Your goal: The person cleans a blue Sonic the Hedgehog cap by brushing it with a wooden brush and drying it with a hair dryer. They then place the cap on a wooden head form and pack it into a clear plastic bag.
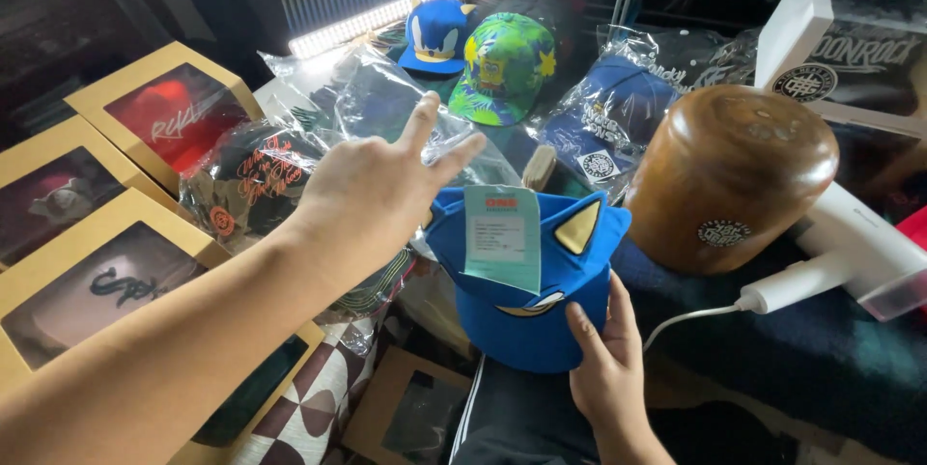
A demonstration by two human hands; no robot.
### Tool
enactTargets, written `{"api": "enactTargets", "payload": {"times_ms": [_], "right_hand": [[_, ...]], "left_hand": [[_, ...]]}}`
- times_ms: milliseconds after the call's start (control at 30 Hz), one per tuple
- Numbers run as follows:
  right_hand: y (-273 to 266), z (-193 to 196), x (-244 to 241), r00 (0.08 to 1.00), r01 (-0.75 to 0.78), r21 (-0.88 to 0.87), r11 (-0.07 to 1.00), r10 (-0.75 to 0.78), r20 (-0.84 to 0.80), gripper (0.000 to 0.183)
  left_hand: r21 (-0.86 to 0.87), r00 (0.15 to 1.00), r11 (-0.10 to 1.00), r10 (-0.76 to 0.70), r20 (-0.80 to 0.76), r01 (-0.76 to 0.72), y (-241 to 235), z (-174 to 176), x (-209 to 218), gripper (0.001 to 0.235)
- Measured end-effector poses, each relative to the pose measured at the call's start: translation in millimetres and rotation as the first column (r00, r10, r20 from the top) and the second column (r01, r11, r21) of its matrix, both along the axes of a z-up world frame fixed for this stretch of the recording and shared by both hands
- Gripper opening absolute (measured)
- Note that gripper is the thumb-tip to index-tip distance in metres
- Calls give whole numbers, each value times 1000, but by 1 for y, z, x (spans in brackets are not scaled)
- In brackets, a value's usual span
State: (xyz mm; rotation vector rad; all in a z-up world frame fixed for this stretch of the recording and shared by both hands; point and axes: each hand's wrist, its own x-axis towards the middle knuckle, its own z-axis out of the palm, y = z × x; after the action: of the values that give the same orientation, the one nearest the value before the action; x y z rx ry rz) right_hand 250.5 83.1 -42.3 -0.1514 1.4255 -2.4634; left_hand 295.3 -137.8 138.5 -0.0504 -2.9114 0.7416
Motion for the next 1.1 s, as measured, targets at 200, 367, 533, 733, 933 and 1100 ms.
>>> {"api": "enactTargets", "payload": {"times_ms": [200, 367, 533, 733, 933, 1100], "right_hand": [[0, -6, -8, 981, 36, 236, 971, 10, -193, 63], [4, -12, -23, 908, 180, 435, 882, 21, -419, 56], [9, 5, -31, 925, 145, 534, 833, 77, -371, 60], [14, 31, -36, 965, 69, 571, 818, 90, -246, 62], [16, 34, -43, 999, 51, 387, 921, -42, -32, 63], [17, 34, -45, 969, 105, 136, 985, -132, 211, 59]], "left_hand": [[-12, 998, 999, -44, 35, 44, 15, 10, -39, 92], [-115, 977, 993, -13, 213, 39, 50, 26, -75, 96], [-151, 932, 989, 65, 356, -11, 83, 30, -94, 88], [-207, 950, 974, -21, 313, 89, 94, 21, -97, 83], [-386, 969, 889, -215, 125, 247, 90, -1, -81, 80], [-505, 933, 827, -343, -107, 246, 78, -21, -51, 77]]}}
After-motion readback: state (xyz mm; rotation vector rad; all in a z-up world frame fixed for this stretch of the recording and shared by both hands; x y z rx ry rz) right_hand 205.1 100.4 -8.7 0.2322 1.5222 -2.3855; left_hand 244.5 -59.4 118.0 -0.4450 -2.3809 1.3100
